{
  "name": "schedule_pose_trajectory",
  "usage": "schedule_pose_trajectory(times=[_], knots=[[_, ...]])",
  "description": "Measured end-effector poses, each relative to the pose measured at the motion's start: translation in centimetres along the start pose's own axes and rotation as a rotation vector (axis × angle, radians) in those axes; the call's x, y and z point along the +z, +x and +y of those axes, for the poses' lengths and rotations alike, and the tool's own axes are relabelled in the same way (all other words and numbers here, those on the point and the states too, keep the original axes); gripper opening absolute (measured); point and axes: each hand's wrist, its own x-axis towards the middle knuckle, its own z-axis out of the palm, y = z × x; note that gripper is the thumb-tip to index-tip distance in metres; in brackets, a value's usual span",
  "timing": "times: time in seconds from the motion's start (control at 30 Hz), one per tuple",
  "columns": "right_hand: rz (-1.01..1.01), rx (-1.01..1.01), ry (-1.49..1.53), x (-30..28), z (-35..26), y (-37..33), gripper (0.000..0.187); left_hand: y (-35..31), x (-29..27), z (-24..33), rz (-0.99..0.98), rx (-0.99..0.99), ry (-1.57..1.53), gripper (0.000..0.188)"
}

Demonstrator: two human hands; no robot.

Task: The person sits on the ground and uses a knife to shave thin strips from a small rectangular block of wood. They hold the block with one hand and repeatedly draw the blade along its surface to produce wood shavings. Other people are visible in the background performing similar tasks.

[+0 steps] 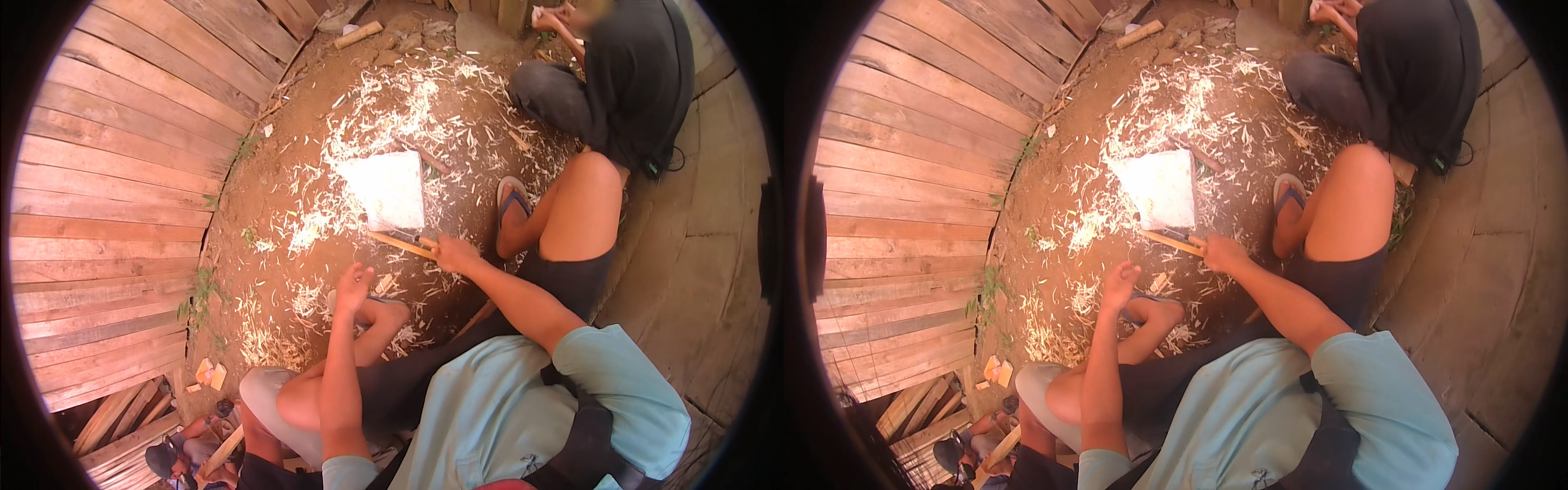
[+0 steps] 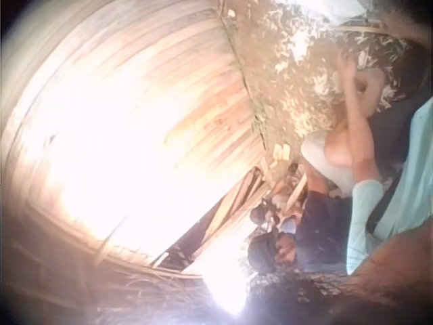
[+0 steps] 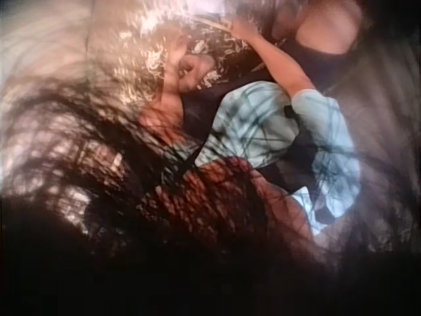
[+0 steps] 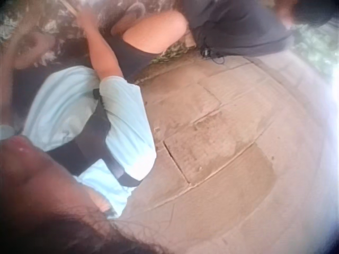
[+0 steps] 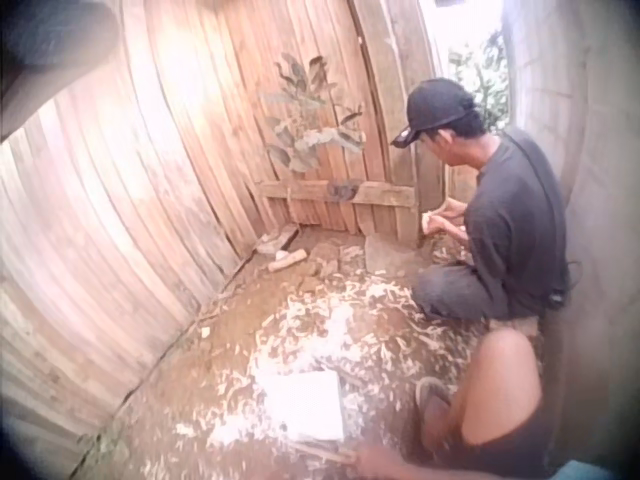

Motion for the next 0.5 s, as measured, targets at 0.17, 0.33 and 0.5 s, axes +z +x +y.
schedule_pose_trajectory(times=[0.17,0.33,0.5], knots=[[-0.029,0.019,-0.005,-0.2,0.0,-0.7,0.043,7.6,4.8,-2.9,0.055,-0.207,-0.045,0.062],[-0.064,-0.006,-0.069,-1.0,-0.8,-1.5,0.044,9.9,13.3,-3.2,0.193,-0.566,-0.829,0.047],[-0.111,-0.011,-0.116,-0.8,-0.8,-1.9,0.045,9.3,16.1,-2.0,0.081,-0.456,-0.922,0.038]])
